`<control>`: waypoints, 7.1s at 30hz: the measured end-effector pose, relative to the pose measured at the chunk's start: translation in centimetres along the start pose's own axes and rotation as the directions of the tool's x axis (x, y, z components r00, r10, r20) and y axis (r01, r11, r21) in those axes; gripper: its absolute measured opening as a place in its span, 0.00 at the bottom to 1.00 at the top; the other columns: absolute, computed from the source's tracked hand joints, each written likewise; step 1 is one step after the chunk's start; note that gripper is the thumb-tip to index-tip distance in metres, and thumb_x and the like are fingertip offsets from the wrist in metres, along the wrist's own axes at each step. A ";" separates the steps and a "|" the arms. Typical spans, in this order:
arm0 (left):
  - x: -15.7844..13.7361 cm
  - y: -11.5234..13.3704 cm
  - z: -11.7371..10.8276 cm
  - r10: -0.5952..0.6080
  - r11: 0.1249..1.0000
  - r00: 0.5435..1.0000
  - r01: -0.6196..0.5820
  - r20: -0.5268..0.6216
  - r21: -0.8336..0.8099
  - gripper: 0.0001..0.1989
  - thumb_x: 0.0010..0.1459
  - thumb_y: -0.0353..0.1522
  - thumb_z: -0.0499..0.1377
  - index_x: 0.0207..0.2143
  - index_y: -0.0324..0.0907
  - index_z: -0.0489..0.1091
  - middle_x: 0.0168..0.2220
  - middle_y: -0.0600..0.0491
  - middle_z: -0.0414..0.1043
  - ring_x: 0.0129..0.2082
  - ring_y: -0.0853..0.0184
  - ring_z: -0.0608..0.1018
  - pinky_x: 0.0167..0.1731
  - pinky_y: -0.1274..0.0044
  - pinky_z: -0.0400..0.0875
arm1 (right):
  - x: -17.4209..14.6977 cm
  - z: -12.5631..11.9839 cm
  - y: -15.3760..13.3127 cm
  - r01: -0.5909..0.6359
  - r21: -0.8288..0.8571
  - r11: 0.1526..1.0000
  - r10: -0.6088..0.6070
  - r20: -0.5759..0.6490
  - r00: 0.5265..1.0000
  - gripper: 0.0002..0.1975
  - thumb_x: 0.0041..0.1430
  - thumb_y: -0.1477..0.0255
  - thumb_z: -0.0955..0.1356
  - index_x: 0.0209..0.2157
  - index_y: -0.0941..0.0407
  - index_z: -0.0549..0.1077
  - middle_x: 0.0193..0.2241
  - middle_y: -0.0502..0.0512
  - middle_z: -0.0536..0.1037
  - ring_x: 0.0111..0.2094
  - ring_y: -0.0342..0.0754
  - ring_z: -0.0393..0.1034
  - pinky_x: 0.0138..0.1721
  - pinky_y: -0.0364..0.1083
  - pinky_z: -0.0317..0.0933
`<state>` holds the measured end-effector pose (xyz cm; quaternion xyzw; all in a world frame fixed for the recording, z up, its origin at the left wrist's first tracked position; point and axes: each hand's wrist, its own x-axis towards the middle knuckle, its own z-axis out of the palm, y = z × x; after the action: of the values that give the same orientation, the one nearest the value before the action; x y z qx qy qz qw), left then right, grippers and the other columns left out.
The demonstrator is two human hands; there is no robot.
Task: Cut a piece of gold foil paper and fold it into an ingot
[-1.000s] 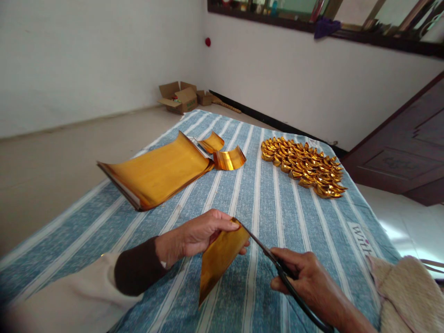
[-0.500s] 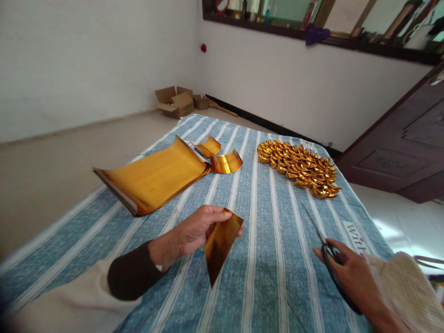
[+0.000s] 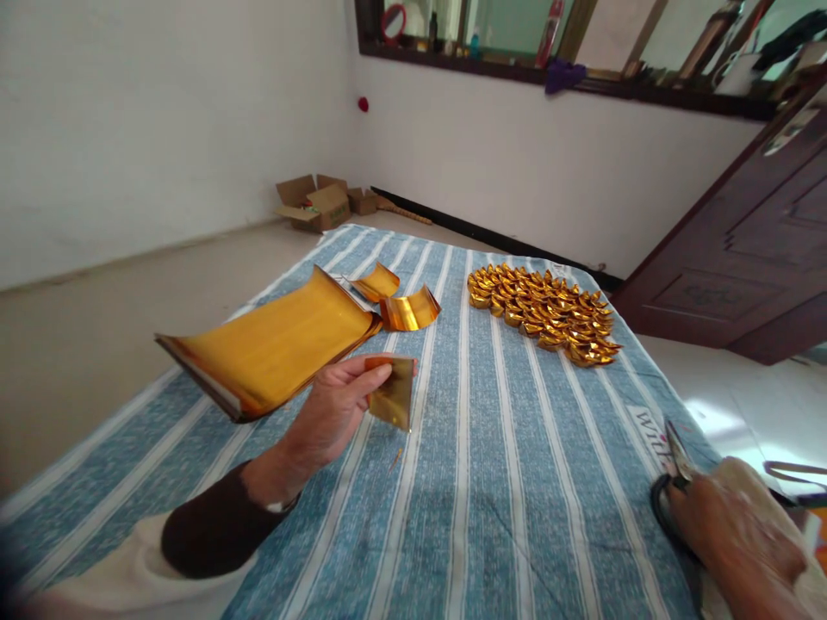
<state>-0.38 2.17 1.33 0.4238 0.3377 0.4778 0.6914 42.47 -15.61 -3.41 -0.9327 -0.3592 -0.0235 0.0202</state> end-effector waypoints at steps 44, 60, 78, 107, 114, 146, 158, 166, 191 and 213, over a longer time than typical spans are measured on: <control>-0.3 -6.1 -1.6 0.164 0.231 0.778 -0.627 0.606 0.743 0.08 0.59 0.27 0.56 0.32 0.41 0.75 0.34 0.49 0.76 0.40 0.61 0.74 0.43 0.67 0.69 | -10.8 2.5 -23.3 0.922 0.320 0.218 -0.828 -0.440 0.348 0.12 0.65 0.75 0.62 0.31 0.55 0.75 0.29 0.54 0.74 0.34 0.49 0.65 0.37 0.49 0.59; 0.2 -6.8 -2.1 0.180 0.285 0.918 -0.392 0.353 0.875 0.08 0.56 0.30 0.62 0.24 0.41 0.68 0.53 0.43 0.71 0.60 0.50 0.63 0.57 0.52 0.59 | -11.5 3.3 -24.6 0.736 0.586 0.338 -0.638 -0.432 0.637 0.10 0.62 0.77 0.64 0.28 0.56 0.73 0.29 0.55 0.76 0.35 0.49 0.70 0.38 0.49 0.63; -1.2 -6.8 -1.1 0.346 0.083 0.803 -0.542 0.485 0.837 0.06 0.60 0.30 0.58 0.39 0.37 0.71 0.53 0.37 0.70 0.59 0.48 0.66 0.57 0.55 0.63 | -12.2 3.4 -24.8 0.739 0.535 0.408 -0.628 -0.424 0.653 0.11 0.62 0.79 0.63 0.26 0.56 0.70 0.29 0.56 0.72 0.36 0.50 0.67 0.39 0.50 0.61; -5.0 -8.8 -0.8 0.026 -0.236 0.755 -0.632 0.655 0.738 0.23 0.63 0.30 0.52 0.60 0.29 0.59 0.62 0.35 0.60 0.63 0.49 0.63 0.54 0.60 0.70 | -12.1 3.1 -24.8 0.744 0.524 0.415 -0.636 -0.417 0.649 0.13 0.61 0.80 0.63 0.23 0.57 0.68 0.28 0.55 0.72 0.35 0.49 0.66 0.37 0.48 0.59; -5.0 -8.8 -0.7 0.010 -0.224 0.765 -0.626 0.644 0.747 0.24 0.63 0.30 0.53 0.60 0.30 0.59 0.62 0.36 0.60 0.62 0.50 0.63 0.55 0.60 0.70 | -12.1 3.1 -24.8 0.738 0.529 0.419 -0.643 -0.401 0.653 0.13 0.61 0.79 0.63 0.23 0.56 0.68 0.28 0.55 0.71 0.35 0.49 0.65 0.38 0.49 0.59; -4.9 -8.3 -0.4 -0.038 -0.149 0.777 -0.626 0.628 0.766 0.25 0.64 0.31 0.53 0.61 0.32 0.56 0.63 0.36 0.58 0.64 0.50 0.60 0.58 0.59 0.64 | -12.0 3.2 -24.7 0.754 0.493 0.434 -0.659 -0.397 0.639 0.12 0.61 0.79 0.63 0.24 0.56 0.68 0.30 0.55 0.72 0.36 0.50 0.66 0.39 0.49 0.60; -4.8 -8.1 -0.4 -0.017 -0.132 0.770 -0.635 0.638 0.762 0.25 0.65 0.32 0.51 0.61 0.30 0.53 0.61 0.35 0.61 0.63 0.50 0.61 0.58 0.58 0.63 | -12.0 3.4 -24.3 0.814 0.402 0.418 -0.693 -0.438 0.572 0.12 0.65 0.77 0.61 0.27 0.54 0.68 0.27 0.53 0.71 0.33 0.49 0.64 0.40 0.49 0.59; -4.7 -7.9 -0.4 -0.042 -0.122 0.783 -0.621 0.621 0.774 0.27 0.63 0.31 0.51 0.62 0.32 0.51 0.62 0.36 0.60 0.64 0.52 0.60 0.58 0.58 0.62 | -12.2 3.6 -23.6 0.892 0.265 0.367 -0.742 -0.495 0.453 0.16 0.68 0.74 0.56 0.31 0.56 0.72 0.30 0.56 0.73 0.33 0.49 0.64 0.37 0.48 0.61; -4.2 -7.1 -0.7 -0.060 -0.181 0.768 -0.637 0.638 0.750 0.26 0.65 0.40 0.52 0.58 0.31 0.59 0.61 0.35 0.62 0.62 0.50 0.64 0.57 0.56 0.63 | -12.1 2.8 -21.6 0.976 -0.102 0.195 -0.885 -0.447 0.130 0.20 0.64 0.83 0.53 0.45 0.65 0.73 0.40 0.65 0.77 0.43 0.54 0.72 0.43 0.50 0.71; -3.6 -5.9 -1.1 -0.283 -0.252 0.800 -0.594 0.528 0.764 0.34 0.63 0.52 0.49 0.64 0.40 0.55 0.65 0.42 0.55 0.65 0.51 0.59 0.58 0.45 0.52 | -11.8 4.2 -22.0 0.985 -0.055 0.163 -0.885 -0.450 0.121 0.14 0.65 0.80 0.59 0.42 0.68 0.74 0.38 0.66 0.76 0.40 0.55 0.71 0.39 0.50 0.72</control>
<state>-0.28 -2.05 -4.23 0.9510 0.2997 -0.0239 0.0724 19.06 -6.99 -7.78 -0.4530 -0.8553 -0.1645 0.1902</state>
